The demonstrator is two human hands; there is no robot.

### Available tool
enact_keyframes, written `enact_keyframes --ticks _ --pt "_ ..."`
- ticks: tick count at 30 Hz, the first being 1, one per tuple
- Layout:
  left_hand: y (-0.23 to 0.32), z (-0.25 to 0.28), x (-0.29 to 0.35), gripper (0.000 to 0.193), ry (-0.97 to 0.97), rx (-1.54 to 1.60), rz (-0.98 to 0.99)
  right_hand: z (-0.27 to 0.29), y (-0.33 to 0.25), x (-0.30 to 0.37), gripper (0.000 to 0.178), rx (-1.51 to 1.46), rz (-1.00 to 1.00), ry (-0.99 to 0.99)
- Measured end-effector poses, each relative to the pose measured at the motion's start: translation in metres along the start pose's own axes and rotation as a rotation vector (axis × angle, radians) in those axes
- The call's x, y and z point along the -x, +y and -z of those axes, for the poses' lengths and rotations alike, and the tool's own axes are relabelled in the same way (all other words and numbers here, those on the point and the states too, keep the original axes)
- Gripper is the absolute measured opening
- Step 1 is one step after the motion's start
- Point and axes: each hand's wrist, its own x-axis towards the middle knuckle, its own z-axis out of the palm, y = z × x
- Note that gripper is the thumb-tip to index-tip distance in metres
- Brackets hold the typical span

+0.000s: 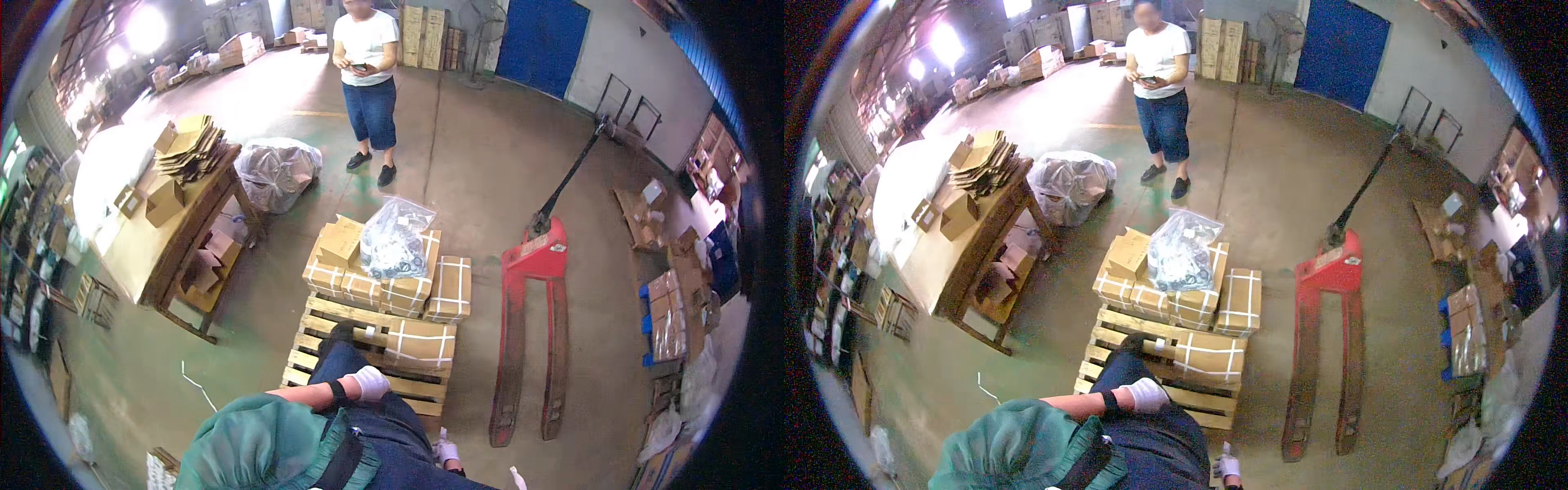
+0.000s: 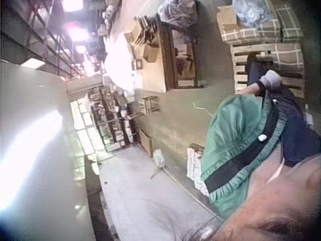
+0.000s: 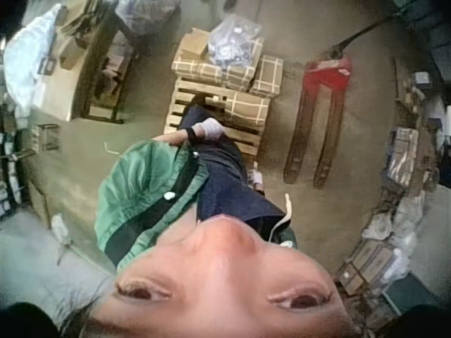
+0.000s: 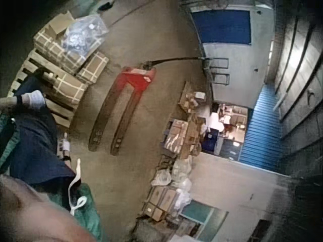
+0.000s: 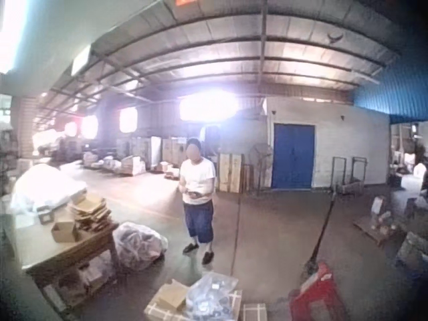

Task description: Packing cylindrical industrial parts into bags and then into cardboard boxes.

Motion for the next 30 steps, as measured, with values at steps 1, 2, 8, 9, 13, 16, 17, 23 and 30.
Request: enact_keyframes --ticks 1,2,8,9,13,16,17,23,30 --pt "-0.001 0.001 0.001 0.017 0.014 0.003 0.009 -0.003 -0.001 0.008 0.039 0.062 0.055 0.014" --pt "-0.001 0.0 0.004 0.017 -0.008 -0.017 0.027 -0.004 -0.005 0.015 0.042 0.176 0.089 0.03" --pt "0.009 -0.012 -0.003 0.02 -0.053 0.008 -0.021 0.015 0.021 -0.004 0.058 0.078 0.101 0.085" --pt "0.012 -0.015 -0.002 0.02 -0.081 0.006 -0.001 0.013 0.019 -0.006 0.056 -0.012 0.074 0.04" --pt "0.017 -0.009 0.001 0.02 -0.111 -0.031 -0.005 0.011 0.023 -0.005 0.062 0.07 0.189 0.114" --pt "0.004 -0.032 0.004 0.02 -0.063 0.015 -0.008 -0.005 0.007 0.015 0.064 0.212 0.119 0.136" --pt "0.007 -0.028 0.002 0.02 -0.062 0.012 -0.019 -0.004 0.008 0.019 0.064 0.203 0.119 0.144" --pt "0.018 -0.03 0.006 0.02 -0.066 -0.064 0.025 0.001 0.045 0.005 0.053 0.391 0.231 0.164" --pt "-0.026 0.056 -0.015 0.033 0.4 0.377 -0.66 0.025 0.088 -0.053 0.046 1.029 0.738 0.245"
